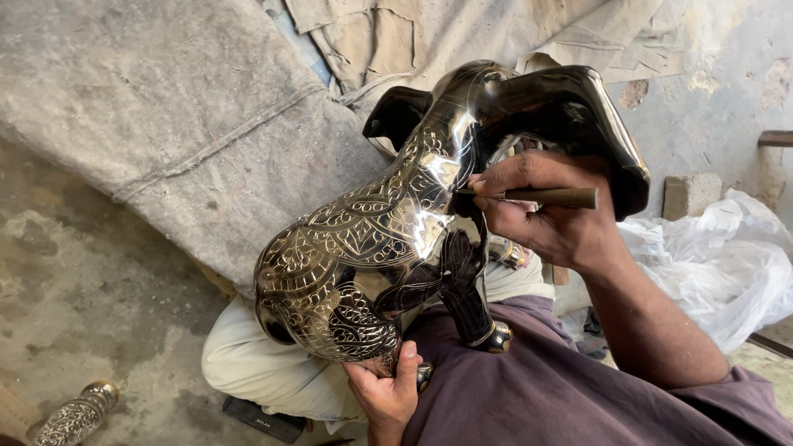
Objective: The person holds a dark metal elephant statue and uses a chisel and hammer to engrave intricate patterns onto its surface. They rotate the statue to access different areas and continue chiseling and hammering to create detailed designs.
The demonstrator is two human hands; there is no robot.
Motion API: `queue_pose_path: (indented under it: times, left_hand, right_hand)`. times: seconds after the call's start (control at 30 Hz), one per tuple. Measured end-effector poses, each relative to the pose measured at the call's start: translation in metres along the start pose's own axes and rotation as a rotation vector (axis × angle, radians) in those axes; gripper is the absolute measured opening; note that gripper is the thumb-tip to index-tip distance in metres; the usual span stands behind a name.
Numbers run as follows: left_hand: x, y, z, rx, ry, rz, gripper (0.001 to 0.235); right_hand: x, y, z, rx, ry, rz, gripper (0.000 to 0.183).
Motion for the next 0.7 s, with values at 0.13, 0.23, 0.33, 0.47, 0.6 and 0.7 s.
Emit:
queue_pose_path:
  times: [0.13,0.23,0.33,0.47,0.6,0.7]
  left_hand:
    - [0.001,-0.002,-0.002,0.02,0.004,-0.012,0.064]
    - [0.001,-0.003,-0.002,0.018,-0.007,-0.027,0.062]
    - [0.002,-0.003,-0.002,0.016,-0.009,-0.008,0.061]
    - [0.002,-0.003,0.0,0.002,-0.022,-0.009,0.059]
    - [0.003,-0.003,0.001,-0.003,-0.027,0.003,0.057]
    - [0.003,-0.002,0.001,-0.014,-0.031,0.016,0.056]
  right_hand:
    - [0.002,-0.003,0.002,0.016,-0.037,0.045,0.017]
    - [0.003,-0.011,0.003,0.048,-0.043,0.033,0.018]
    - [0.003,-0.016,0.001,-0.023,-0.026,-0.03,0.016]
    - [0.001,-0.015,0.002,-0.039,-0.004,0.023,0.015]
    - [-0.001,-0.013,0.0,-0.035,0.025,0.006,0.013]
    - [-0.002,-0.013,-0.002,-0.058,0.044,-0.013,0.014]
Point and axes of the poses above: each hand's wrist, its own z-axis towards the middle knuckle, its own x-axis out of the back of the hand, y = z × x, the point moved 3 cm from there along z, towards the middle knuckle, and after that the axes turned 12 degrees about -y, right-handed, at the moved point
